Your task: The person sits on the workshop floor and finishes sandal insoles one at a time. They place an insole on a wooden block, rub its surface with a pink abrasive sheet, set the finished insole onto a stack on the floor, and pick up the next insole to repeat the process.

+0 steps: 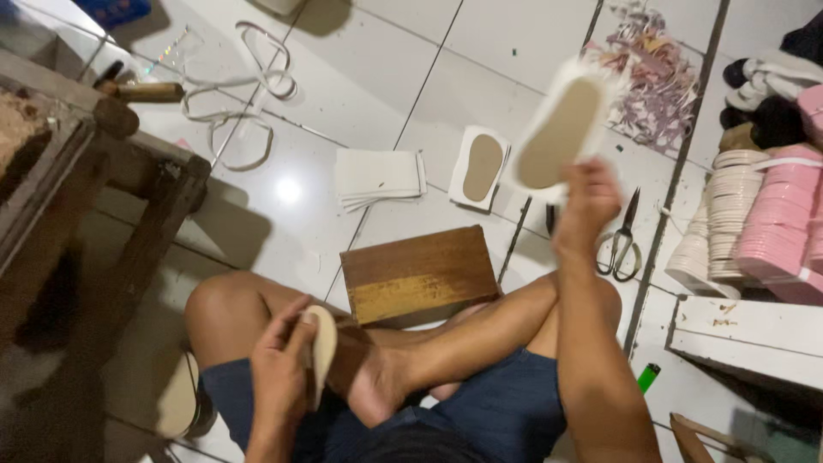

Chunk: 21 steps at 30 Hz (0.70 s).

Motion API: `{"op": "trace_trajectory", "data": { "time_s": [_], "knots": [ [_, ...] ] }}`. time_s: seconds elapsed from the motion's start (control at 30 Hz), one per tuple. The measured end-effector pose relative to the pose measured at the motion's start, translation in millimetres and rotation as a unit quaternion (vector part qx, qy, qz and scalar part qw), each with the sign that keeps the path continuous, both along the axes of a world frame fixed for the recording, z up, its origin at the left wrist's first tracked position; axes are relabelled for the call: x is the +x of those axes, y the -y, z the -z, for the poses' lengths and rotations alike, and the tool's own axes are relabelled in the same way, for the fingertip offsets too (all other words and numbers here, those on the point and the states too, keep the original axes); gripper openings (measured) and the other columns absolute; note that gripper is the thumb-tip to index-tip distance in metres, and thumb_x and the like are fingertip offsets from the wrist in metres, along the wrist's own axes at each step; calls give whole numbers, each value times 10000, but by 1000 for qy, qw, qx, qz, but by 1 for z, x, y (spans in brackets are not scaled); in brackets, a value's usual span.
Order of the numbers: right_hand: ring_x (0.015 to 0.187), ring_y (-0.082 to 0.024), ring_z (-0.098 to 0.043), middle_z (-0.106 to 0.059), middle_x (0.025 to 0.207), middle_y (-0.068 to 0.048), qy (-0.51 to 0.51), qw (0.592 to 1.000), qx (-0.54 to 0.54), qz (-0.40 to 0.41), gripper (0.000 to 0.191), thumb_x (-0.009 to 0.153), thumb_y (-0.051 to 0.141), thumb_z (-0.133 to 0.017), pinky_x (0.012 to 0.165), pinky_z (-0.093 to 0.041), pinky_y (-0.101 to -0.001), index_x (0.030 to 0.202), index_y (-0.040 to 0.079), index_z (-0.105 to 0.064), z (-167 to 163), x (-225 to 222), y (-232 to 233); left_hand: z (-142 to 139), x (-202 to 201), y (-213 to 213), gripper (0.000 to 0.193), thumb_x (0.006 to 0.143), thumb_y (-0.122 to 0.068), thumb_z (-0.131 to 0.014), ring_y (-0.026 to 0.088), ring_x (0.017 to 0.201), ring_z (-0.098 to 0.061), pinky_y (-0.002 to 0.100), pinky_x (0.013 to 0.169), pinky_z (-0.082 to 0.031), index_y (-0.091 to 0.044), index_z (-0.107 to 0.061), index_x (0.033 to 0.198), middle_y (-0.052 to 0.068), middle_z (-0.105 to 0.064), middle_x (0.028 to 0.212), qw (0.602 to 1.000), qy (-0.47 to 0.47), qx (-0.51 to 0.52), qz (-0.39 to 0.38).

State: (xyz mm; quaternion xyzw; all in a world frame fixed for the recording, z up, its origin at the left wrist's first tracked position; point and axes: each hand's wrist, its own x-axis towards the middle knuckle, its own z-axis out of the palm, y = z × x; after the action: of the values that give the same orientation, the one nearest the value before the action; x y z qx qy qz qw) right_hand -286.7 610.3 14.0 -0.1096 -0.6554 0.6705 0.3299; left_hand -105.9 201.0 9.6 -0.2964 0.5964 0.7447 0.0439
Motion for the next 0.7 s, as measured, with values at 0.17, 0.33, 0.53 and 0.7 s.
{"op": "trace_trajectory", "data": {
  "time_s": [0.17, 0.33, 0.53, 0.7],
  "knots": [
    [951, -174, -646, -665, 1060, -124, 250, 936, 220, -114, 571, 833, 164, -784, 787, -548, -306, 1327, -9, -556, 64, -3, 36, 12, -4, -5, 343, 941, -101, -662, 92, 976, -614, 239, 865, -506, -5, -722, 1265, 2, -650, 1109, 998, -33, -5, 54],
    [1090, -258, -661, -690, 1172, -167, 169, 893, 368, -197, 382, 904, 187, -756, 929, -524, -359, 1222, -15, -689, 55, 4, 82, 27, 3, -17, 373, 907, -111, -688, 166, 897, -658, 282, 791, -542, -32, -776, 1262, 135, -745, 1039, 973, 41, -36, 226],
    [1063, -289, -678, -693, 1151, -128, 202, 829, 391, -345, 309, 917, 181, -697, 900, -540, -377, 1186, 30, -716, 38, -36, 159, 47, 1, -65, 630, 824, -34, -746, 189, 1113, -678, 281, 923, -556, -56, -559, 1426, 131, -665, 1328, 956, 108, 197, 190],
    [1032, -304, -662, -691, 1135, -102, 242, 759, 477, -372, 227, 951, 168, -659, 902, -526, -402, 1127, 48, -737, 57, -87, 195, 44, -11, -51, 634, 842, -105, -749, 215, 1227, -629, 321, 1014, -505, 1, -547, 1433, 161, -626, 1391, 965, 124, 209, 100]
  ]
}}
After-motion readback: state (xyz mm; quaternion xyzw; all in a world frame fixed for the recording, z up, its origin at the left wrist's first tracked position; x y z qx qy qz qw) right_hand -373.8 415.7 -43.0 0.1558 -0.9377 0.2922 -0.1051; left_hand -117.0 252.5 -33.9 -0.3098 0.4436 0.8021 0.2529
